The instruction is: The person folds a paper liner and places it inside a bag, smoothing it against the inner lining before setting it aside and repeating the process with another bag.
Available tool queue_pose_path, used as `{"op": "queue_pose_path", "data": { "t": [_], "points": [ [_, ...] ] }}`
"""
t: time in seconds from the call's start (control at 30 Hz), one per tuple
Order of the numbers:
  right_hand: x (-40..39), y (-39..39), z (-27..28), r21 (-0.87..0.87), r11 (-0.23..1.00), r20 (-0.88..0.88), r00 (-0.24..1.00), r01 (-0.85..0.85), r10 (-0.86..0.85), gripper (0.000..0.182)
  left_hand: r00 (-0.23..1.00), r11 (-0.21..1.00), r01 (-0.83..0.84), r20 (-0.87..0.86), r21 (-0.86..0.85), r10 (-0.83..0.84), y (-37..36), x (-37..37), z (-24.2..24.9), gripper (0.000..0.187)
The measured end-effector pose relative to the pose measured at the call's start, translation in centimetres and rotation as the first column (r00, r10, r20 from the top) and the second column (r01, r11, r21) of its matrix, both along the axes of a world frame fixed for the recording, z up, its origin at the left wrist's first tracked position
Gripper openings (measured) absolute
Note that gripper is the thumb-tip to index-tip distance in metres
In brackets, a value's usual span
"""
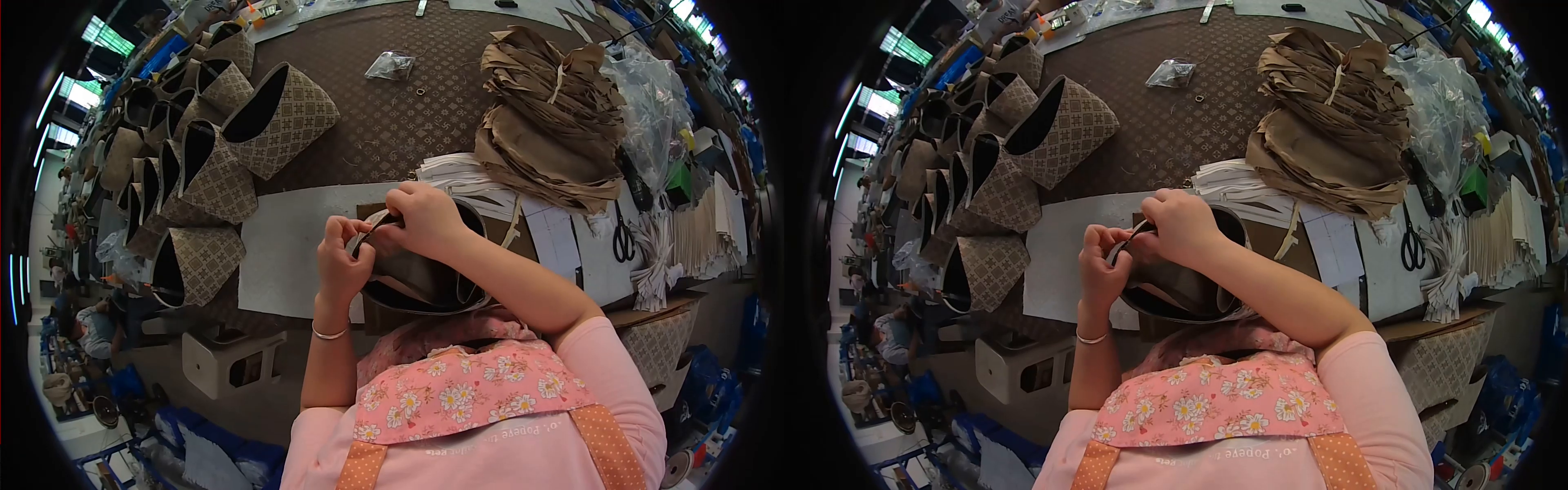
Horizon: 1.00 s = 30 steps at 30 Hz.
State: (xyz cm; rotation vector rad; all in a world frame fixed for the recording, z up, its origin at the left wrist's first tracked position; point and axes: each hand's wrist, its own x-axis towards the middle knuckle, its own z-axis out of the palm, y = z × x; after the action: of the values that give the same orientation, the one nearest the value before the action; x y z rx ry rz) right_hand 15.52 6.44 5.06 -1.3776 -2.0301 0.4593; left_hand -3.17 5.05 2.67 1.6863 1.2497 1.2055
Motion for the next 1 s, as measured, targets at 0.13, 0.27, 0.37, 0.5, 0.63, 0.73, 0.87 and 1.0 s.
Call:
{"op": "queue_pose_path", "data": {
  "t": [0.13, 0.27, 0.37, 0.5, 0.63, 0.73, 0.87, 1.0],
  "points": [
    [1.6, 0.5, -0.7, -0.034, 0.993, -0.012, 0.994, -0.11, 0.109, 0.018, 0.998, 0.997, 0.063, 0.006, 0.053, -0.064, 0.1, 1.2, 1.4, 0.016],
    [2.7, 0.7, -0.5, -0.121, 0.979, -0.1, 0.983, -0.167, 0.155, 0.018, 0.976, 0.993, 0.103, -0.198, 0.052, -0.091, 0.4, 1.0, 1.7, 0.02],
    [2.9, 0.9, 0.2, -0.216, 0.972, -0.099, 0.993, -0.091, 0.071, 0.02, 0.969, 0.991, 0.12, -0.222, 0.061, -0.104, 0.4, 0.9, 1.3, 0.021],
    [2.9, 1.0, -0.5, -0.186, 0.978, -0.126, 0.99, -0.092, 0.069, 0.019, 0.963, 0.99, 0.118, -0.252, 0.078, -0.095, 0.4, 1.1, 1.4, 0.019],
    [2.8, 1.0, -0.8, -0.159, 0.983, -0.073, 0.994, -0.095, 0.084, 0.012, 0.949, 0.987, 0.151, -0.289, 0.057, -0.128, 0.4, 1.3, 1.9, 0.018],
    [2.8, 1.2, -1.1, -0.125, 0.986, -0.054, 0.993, -0.108, 0.102, 0.009, 0.944, 0.981, 0.163, -0.306, 0.106, -0.123, 0.5, 1.5, 1.7, 0.018],
    [2.6, 1.6, -1.4, -0.043, 0.993, -0.04, 0.993, -0.108, 0.107, 0.013, 0.962, 0.989, 0.121, -0.256, 0.087, -0.096, -0.2, 1.3, 1.6, 0.021],
    [2.3, 1.3, -1.1, -0.057, 0.991, -0.093, 0.989, -0.117, 0.112, 0.017, 0.978, 0.996, 0.066, -0.199, 0.059, -0.053, -1.2, 0.1, 0.4, 0.03]
  ]
}}
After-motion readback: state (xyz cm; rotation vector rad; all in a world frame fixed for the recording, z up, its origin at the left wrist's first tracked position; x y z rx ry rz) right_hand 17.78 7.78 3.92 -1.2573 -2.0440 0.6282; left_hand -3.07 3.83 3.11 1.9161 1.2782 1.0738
